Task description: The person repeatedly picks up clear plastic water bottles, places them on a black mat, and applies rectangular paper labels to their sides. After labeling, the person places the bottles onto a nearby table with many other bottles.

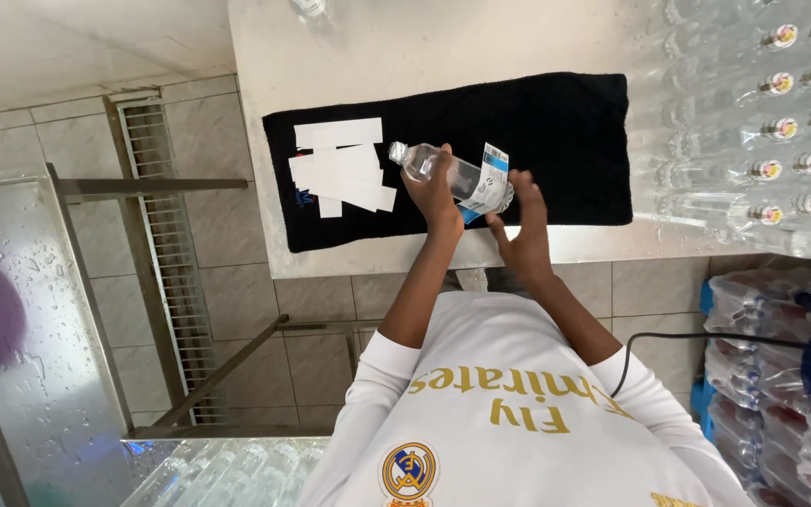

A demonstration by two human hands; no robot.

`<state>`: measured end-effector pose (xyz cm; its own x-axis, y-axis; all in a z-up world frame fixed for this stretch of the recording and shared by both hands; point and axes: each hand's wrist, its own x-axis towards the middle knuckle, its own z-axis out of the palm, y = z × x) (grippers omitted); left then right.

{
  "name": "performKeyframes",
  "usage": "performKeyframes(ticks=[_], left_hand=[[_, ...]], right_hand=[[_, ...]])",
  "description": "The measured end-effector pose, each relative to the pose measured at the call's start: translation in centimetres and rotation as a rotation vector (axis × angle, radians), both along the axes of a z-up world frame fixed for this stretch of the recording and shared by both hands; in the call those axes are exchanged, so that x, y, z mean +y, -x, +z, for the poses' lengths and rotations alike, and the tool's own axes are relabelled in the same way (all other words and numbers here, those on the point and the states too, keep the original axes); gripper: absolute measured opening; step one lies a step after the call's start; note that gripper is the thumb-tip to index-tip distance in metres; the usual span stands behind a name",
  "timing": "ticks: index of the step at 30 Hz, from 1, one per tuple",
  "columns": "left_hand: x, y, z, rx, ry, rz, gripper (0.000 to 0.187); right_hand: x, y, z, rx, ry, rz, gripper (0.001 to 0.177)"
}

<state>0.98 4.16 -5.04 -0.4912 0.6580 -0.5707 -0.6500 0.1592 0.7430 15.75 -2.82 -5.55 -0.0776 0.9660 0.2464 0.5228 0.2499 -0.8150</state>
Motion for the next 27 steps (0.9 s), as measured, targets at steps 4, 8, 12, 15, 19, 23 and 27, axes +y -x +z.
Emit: performKeyframes(ticks=[4, 8, 12, 15, 19, 23, 27], left_hand=[[-1.5, -2.9, 2.6, 0.006, -0.047, 0.035, 0.066], [-2.1, -3.4, 2.7, 0.058, -0.175, -0.069, 0.067], [-2.5, -3.1, 4.3, 0.064, -0.225, -0.163, 0.071], [-2.2, -2.2, 5.7, 0.117, -0.210, -0.223, 0.065], [-2.3, -1.7, 5.5, 0.119, -0.261, -0.296, 0.064], [-1.8, -2.3, 5.0, 0.333, -0.370, -0.488, 0.072], [-1.6, -4.8, 6.8, 0.664, -0.627, -0.597, 0.073]], right_hand=[[0.1, 0.8, -1.3, -0.342, -0.059, 0.157, 0.081], [2.7, -0.6, -0.4, -0.233, 0.074, 0.256, 0.091], [4.2, -1.8, 0.2, -0.030, 0.293, 0.339, 0.104], [4.3, -2.5, 1.6, -0.084, 0.462, 0.358, 0.113], [4.2, -4.2, 2.8, -0.123, 0.574, 0.387, 0.111], [5.1, -4.4, 3.8, -0.194, 0.367, 0.368, 0.107], [4.0, -3.6, 4.8, 0.095, 0.336, 0.191, 0.092]])
